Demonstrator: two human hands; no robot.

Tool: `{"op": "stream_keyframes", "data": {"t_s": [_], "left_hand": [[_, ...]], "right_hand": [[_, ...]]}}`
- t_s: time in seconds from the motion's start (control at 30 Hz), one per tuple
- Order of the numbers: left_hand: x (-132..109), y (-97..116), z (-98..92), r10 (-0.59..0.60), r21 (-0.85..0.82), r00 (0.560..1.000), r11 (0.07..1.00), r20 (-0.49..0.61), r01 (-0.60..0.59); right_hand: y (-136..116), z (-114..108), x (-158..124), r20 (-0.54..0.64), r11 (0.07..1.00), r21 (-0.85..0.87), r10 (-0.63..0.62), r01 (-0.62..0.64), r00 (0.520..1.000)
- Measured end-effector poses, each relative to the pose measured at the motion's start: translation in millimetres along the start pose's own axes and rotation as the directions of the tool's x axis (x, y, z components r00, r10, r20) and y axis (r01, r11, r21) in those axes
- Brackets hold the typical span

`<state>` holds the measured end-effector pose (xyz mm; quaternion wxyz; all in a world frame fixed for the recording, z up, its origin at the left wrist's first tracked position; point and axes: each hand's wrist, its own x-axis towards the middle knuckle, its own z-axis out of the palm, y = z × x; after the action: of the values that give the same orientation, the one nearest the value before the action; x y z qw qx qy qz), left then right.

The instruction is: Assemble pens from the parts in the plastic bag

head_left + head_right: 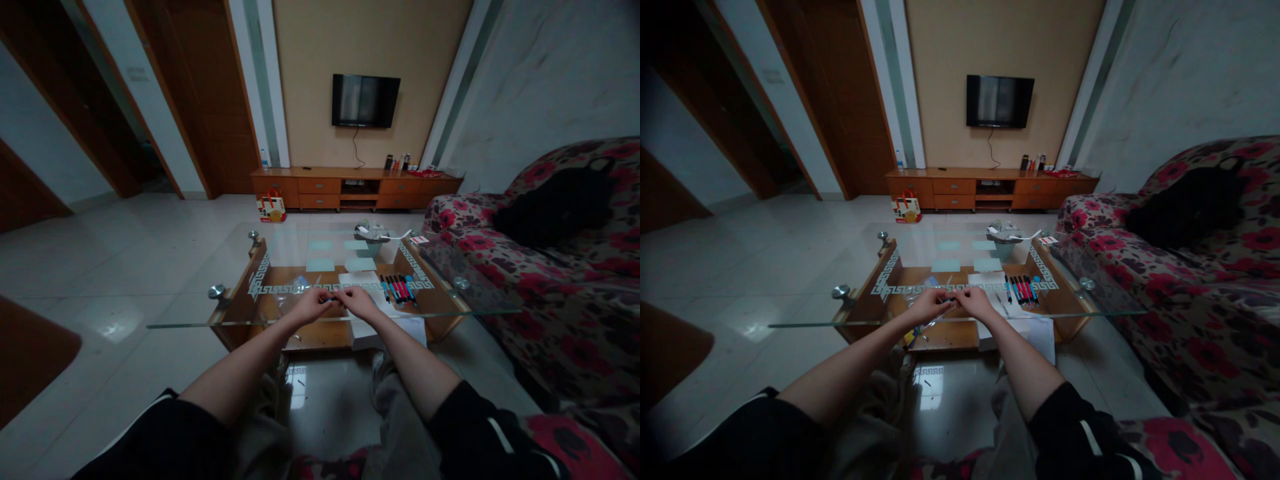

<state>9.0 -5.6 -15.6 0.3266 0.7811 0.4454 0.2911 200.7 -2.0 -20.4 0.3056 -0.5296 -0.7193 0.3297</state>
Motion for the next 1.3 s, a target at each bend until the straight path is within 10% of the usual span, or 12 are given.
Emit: {"op": "stream_keyframes", "data": {"t_s": [0.23,0.73,0.97,1.3], "left_hand": [[10.8,10.1,6.3,-0.048,-0.078,0.998,0.996,-0.047,0.045],[10.1,-7.9,1.7,-0.123,-0.076,0.984,0.991,-0.127,0.114],[5.0,-20.8,-15.8,-0.179,-0.014,0.96,0.984,-0.215,0.18],[4.5,-17.4,-5.3,-0.145,0.081,0.963,0.983,-0.227,0.167]], "right_hand": [[2.4,8.1,12.7,-0.173,0.952,0.307,0.056,0.0,0.983],[0.6,9.6,24.1,-0.296,0.919,0.393,0.155,-0.028,0.943],[27.2,-23.5,14.8,-0.334,0.995,-0.089,0.021,-0.054,0.943],[20.1,9.5,18.7,-0.144,0.972,-0.226,0.025,-0.057,0.989]]}}
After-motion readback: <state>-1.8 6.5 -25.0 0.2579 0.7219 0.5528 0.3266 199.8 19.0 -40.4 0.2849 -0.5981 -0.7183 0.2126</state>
